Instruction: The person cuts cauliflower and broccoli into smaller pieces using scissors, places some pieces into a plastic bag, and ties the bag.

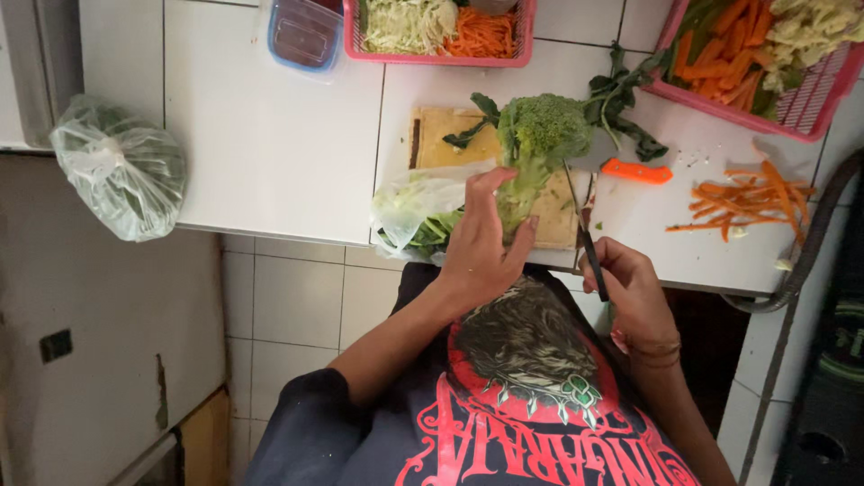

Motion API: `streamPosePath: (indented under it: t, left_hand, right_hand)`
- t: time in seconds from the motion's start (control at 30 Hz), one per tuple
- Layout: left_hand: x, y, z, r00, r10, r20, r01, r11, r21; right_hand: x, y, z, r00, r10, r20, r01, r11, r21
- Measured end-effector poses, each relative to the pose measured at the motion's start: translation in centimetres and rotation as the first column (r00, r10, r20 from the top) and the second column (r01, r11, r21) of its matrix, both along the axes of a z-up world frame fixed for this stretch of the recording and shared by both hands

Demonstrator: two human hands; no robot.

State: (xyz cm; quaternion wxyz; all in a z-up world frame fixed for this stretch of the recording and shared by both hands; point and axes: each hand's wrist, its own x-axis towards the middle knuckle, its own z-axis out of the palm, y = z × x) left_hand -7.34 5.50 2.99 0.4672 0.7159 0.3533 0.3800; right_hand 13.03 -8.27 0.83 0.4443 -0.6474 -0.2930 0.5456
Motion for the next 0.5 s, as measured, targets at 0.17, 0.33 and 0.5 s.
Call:
streamPosePath:
  t: [0.17,0.33,0.5]
  left_hand:
    - [-0.6,0.9,-0.2,0.999,-0.023,-0.026,0.024,0.998,0.051]
    - [-0.6,2.4,-1.4,0.994,-0.053,-0.1,0.061,0.995,0.075]
    - [-0.4,2.9,-3.9,0.975,-0.124,-0.186,0.13,0.991,0.022]
  right_hand:
    - [-1.0,1.3,0.0,0.994,-0.07,-0.08,0.068,0.997,-0.021]
    - [-0.2,1.8,-1.2,0.987,-0.097,-0.131,0.085,0.992,-0.089]
    - [0.5,1.2,-3.0,0.983,-0.092,-0.159,0.074,0.99,-0.12]
